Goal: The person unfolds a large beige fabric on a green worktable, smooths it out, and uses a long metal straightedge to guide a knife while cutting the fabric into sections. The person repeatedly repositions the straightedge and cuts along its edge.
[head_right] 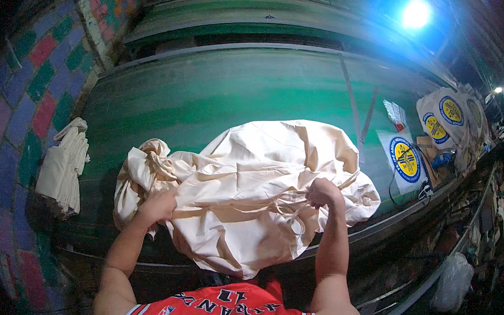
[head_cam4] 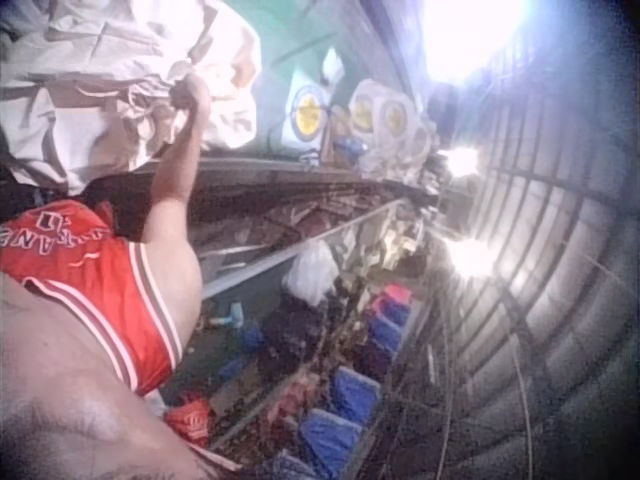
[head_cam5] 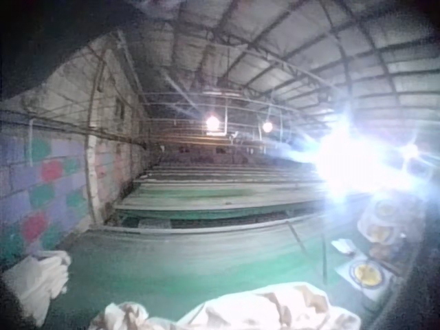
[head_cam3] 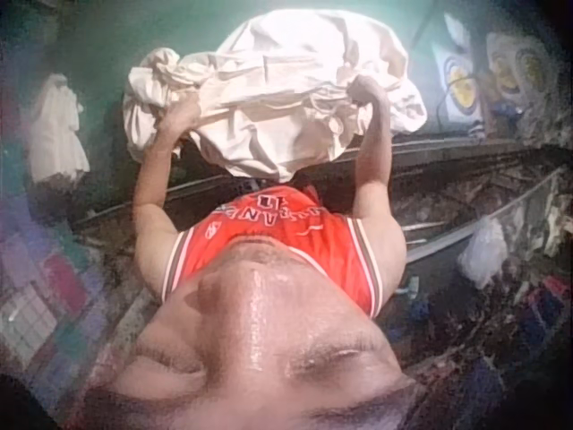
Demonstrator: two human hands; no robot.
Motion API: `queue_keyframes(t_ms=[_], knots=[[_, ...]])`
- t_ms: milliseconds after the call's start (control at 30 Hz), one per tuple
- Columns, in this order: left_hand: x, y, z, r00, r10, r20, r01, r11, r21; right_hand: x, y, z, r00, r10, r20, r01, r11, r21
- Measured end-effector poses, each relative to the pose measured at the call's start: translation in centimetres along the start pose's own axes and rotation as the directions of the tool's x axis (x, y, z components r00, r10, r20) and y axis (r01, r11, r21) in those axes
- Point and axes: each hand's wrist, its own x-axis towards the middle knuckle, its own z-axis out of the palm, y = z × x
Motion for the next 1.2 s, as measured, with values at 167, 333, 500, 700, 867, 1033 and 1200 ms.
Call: queue_keyframes(t_ms=[167,333,500,700,867,1033,1200], knots=[[0.3,0.9,-3.1,0.865,0.427,0.262,-0.225,0.798,-0.56,2.7,-2.7,4.1,0.921,-0.387,0.042,0.388,0.921,-0.04],[-0.3,-2.0,-4.9,0.785,0.498,-0.37,-0.468,0.084,-0.88,4.8,-4.4,12.1,0.895,-0.422,-0.141,0.403,0.903,-0.146],[-1.1,-3.6,-3.6,0.659,0.686,0.31,0.039,0.381,-0.924,4.6,-4.4,10.2,0.877,-0.383,0.29,0.45,0.866,-0.217],[1.8,-3.0,-1.2,0.434,0.804,0.407,-0.113,0.497,-0.86,7.9,-6.2,5.6,0.587,-0.07,0.807,0.553,0.762,-0.337],[9.7,-14.7,-12.7,0.298,-0.622,-0.724,-0.263,0.676,-0.689,11.4,-13.8,-9.3,0.364,-0.424,-0.829,0.641,0.76,-0.107],[10.1,-15.1,-17.2,0.202,-0.568,-0.798,-0.167,0.783,-0.599,5.5,-19.4,-10.5,0.541,-0.462,-0.702,0.485,0.854,-0.189],[11.1,-7.8,-5.6,0.681,-0.436,-0.589,-0.167,0.69,-0.704,6.0,-16.0,-2.4,0.707,-0.389,-0.59,0.332,0.92,-0.209]])
